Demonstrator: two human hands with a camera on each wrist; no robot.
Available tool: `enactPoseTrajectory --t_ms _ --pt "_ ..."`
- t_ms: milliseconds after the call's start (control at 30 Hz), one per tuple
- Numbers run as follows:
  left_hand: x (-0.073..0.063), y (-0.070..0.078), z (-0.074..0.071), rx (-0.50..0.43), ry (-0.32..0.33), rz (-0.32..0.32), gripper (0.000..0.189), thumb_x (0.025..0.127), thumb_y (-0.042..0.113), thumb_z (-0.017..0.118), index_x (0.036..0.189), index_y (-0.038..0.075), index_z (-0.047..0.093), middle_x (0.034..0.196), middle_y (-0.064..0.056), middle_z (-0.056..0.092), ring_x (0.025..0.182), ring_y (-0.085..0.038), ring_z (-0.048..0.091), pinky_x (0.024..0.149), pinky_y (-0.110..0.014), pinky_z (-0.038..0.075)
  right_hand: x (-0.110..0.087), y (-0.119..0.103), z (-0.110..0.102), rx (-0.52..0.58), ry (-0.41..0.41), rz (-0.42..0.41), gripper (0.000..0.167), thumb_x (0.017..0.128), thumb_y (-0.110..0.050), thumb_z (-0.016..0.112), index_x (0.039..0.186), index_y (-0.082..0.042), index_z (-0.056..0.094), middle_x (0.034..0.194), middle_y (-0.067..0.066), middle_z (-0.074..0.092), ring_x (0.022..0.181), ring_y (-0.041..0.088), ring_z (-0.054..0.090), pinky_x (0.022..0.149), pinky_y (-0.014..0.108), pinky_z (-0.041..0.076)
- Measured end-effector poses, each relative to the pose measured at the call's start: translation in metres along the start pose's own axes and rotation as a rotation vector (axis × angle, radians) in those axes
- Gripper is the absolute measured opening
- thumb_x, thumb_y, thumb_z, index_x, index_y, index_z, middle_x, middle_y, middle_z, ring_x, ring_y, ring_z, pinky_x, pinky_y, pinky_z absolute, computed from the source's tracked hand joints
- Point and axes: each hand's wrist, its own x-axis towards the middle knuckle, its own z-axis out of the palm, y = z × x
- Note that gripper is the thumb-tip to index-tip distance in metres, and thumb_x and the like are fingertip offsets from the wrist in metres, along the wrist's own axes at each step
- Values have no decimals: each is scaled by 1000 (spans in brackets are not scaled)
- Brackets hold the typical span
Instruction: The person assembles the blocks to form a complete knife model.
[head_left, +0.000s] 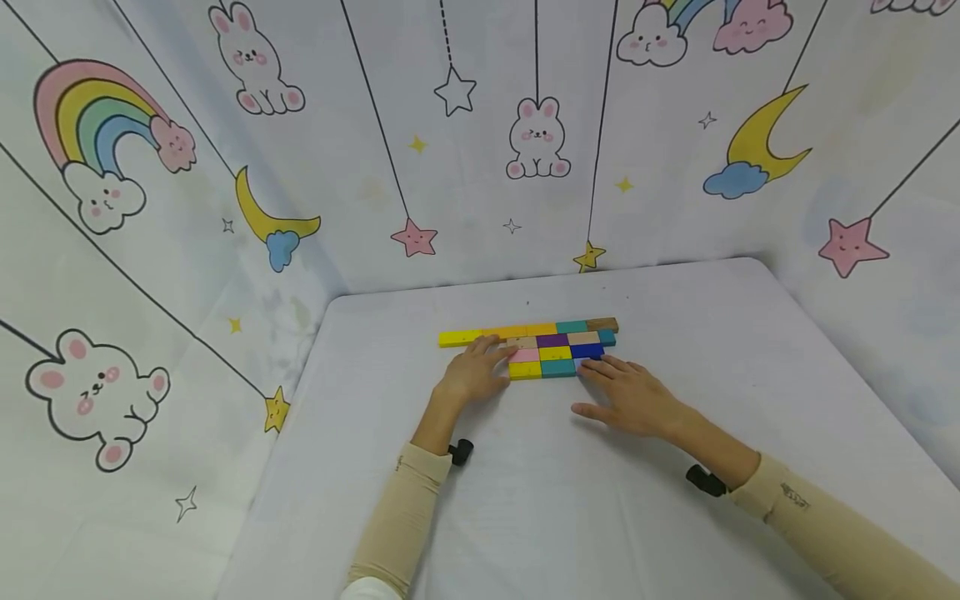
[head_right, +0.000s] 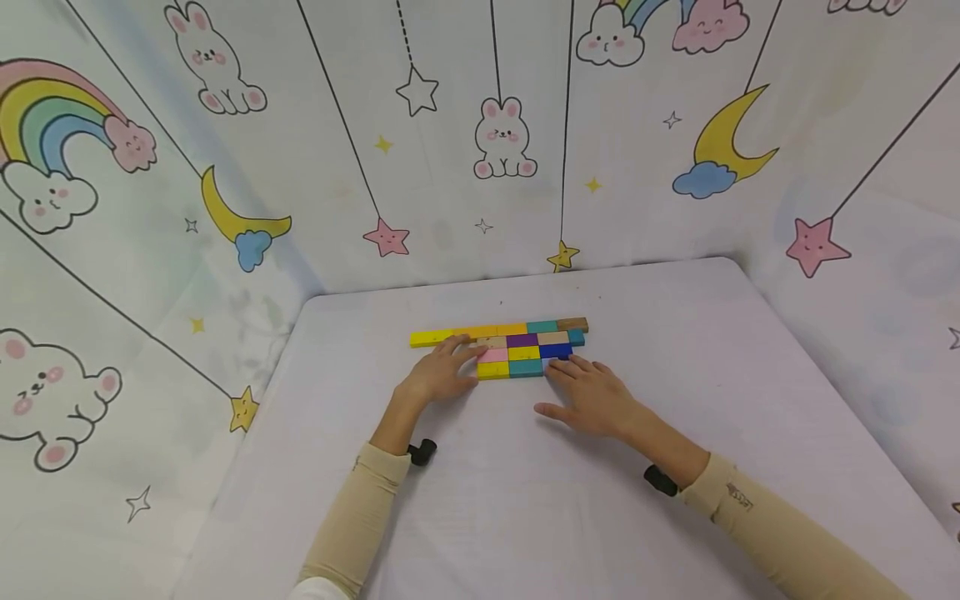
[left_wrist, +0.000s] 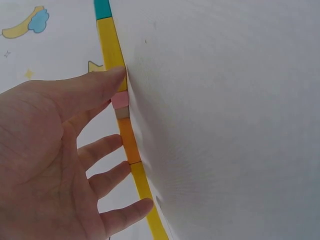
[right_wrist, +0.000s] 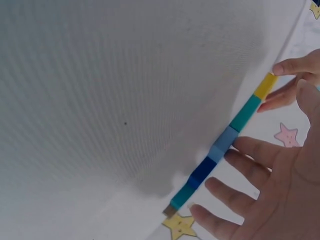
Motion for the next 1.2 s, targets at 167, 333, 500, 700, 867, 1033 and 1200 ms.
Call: enactPoseTrajectory --t_ms 167,333,500,700,867,1033,1200 --pt "2 -1 -2 8 4 -7 64 104 38 64 162 36 39 171 -4 26 158 -30 22 119 -59 37 3 0 0 16 18 -4 80 99 -62 61 157 -9 48 161 15 46 150 45 36 117 67 33" --pt "4 -1 -4 6 6 -15 65 103 38 65 162 36 38 171 -4 26 158 -30 22 119 -60 37 6 1 -2 42 24 -11 76 100 -56 63 158 -8 46 162 16 44 150 46 35 117 67 33" --pt "4 -2 -6 4 6 -10 63 104 37 64 162 35 39 171 -6 27 158 -31 23 122 -60 32 11 3 -4 60 36 -20 73 102 -52 63 157 -7 47 162 17 43 150 46 35 118 66 32" --pt "2 -3 -11 -16 -2 -16 61 103 38 65 160 35 44 170 -6 30 156 -32 27 124 -63 25 17 4 -7 102 67 -28 70 103 -52 61 155 -6 50 162 18 42 150 45 36 119 65 33" --pt "2 -5 -13 -15 -19 -26 60 103 38 65 159 35 45 170 -5 30 156 -32 28 124 -63 23 23 3 -8 150 90 -23 67 105 -51 59 154 -6 51 161 21 43 148 46 38 118 65 35" --pt "2 -5 -15 -14 -28 -13 59 103 37 64 159 34 45 169 -7 31 155 -33 29 124 -63 24 30 4 -9 179 161 -15 61 106 -47 59 152 -7 54 160 21 44 146 45 42 115 65 39" --pt "2 -3 -18 3 -30 14 57 104 35 64 158 30 48 167 -9 34 154 -33 30 124 -58 29 35 3 -10 209 211 16 60 106 -46 59 151 -7 55 159 22 45 143 45 45 114 64 41"
